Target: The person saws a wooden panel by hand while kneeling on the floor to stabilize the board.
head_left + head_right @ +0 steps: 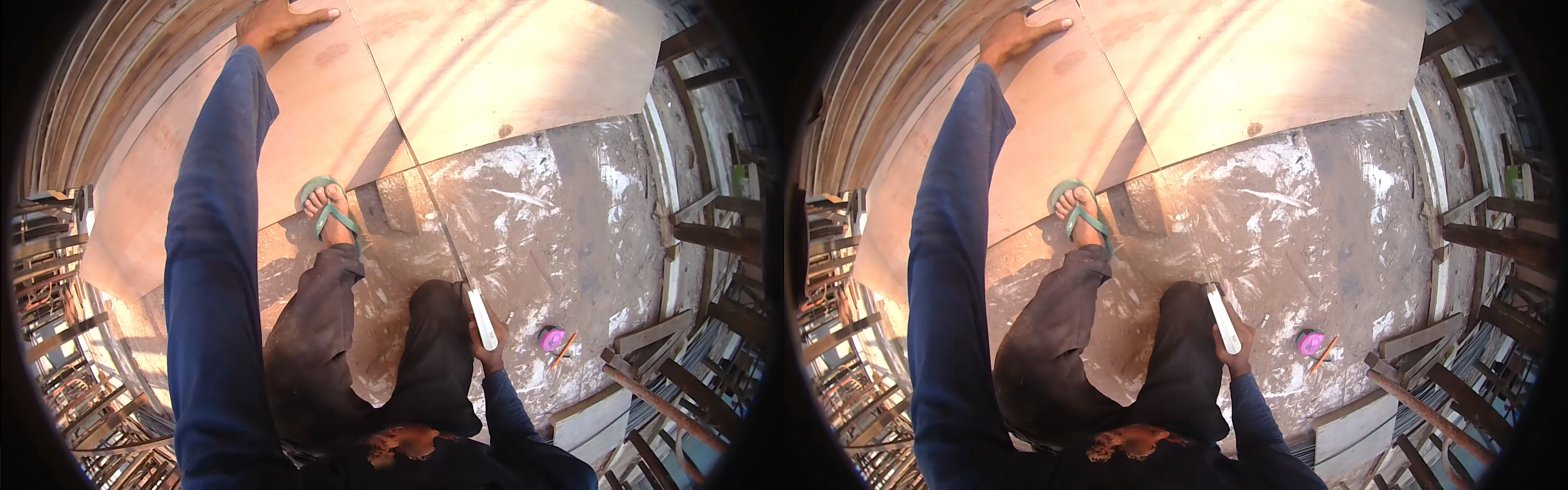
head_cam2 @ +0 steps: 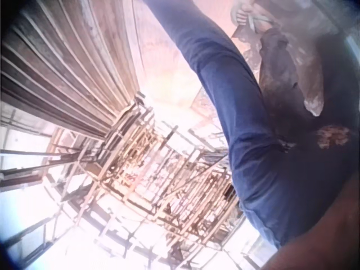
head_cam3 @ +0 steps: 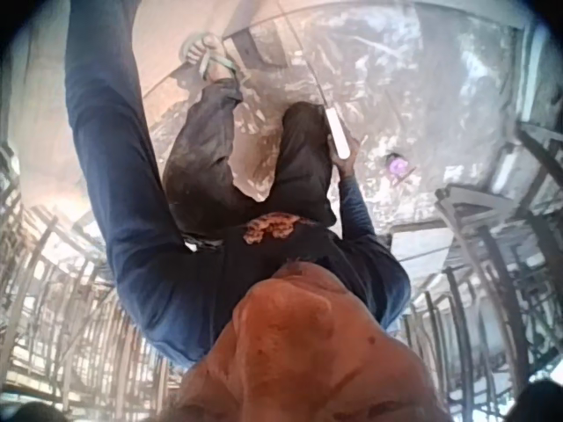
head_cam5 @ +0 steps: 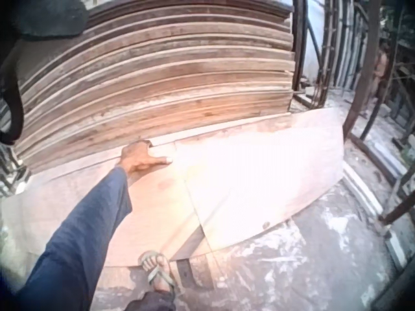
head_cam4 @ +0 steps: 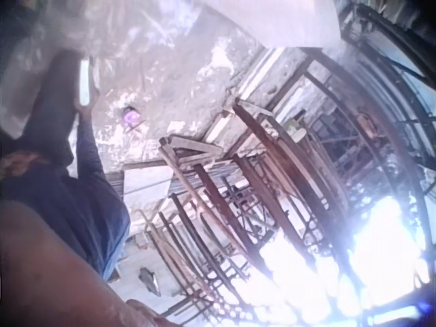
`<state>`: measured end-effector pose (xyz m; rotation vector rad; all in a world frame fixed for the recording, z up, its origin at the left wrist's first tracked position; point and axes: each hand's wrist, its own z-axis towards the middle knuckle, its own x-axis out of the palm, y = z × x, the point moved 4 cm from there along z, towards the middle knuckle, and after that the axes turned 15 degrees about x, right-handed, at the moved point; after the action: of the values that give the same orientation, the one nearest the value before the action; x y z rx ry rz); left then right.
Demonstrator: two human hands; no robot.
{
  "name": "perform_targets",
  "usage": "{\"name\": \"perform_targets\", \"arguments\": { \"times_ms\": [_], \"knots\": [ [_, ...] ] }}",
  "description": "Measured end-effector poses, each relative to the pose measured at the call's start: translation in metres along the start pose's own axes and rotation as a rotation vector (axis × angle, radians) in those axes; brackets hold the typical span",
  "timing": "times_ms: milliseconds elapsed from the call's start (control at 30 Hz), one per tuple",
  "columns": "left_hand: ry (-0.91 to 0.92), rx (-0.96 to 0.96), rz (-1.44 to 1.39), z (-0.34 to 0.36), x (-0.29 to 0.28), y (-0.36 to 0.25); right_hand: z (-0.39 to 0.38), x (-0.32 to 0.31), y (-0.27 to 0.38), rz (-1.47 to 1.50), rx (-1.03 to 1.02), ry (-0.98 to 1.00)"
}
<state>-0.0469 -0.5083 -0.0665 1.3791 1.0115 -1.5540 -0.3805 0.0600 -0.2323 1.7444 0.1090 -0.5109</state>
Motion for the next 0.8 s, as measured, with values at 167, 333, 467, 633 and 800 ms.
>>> {"name": "perform_targets", "arguments": {
  "times_ms": [167,333,467,633,800],
  "knots": [
    [-0.228,0.053,0.014,-0.025,-0.027,-0.025,0.143,0.083,0.032,0.094,-0.016,0.033],
    [-0.033,0.055,0.002,-0.023,-0.036,-0.025,0.180,0.118,0.033,0.215,-0.002,0.075],
    [-0.132,0.097,-0.091,-0.008,-0.022,-0.015,0.031,0.028,-0.001,0.009,0.101,0.079],
    [-0.116,0.038,0.002,-0.007,-0.018,-0.014,0.045,0.014,-0.008,0.017,0.153,0.059],
    [-0.077,0.028,-0.056,-0.017,-0.032,-0.023,0.215,0.136,0.040,0.220,-0.073,0.092]
  ]
}}
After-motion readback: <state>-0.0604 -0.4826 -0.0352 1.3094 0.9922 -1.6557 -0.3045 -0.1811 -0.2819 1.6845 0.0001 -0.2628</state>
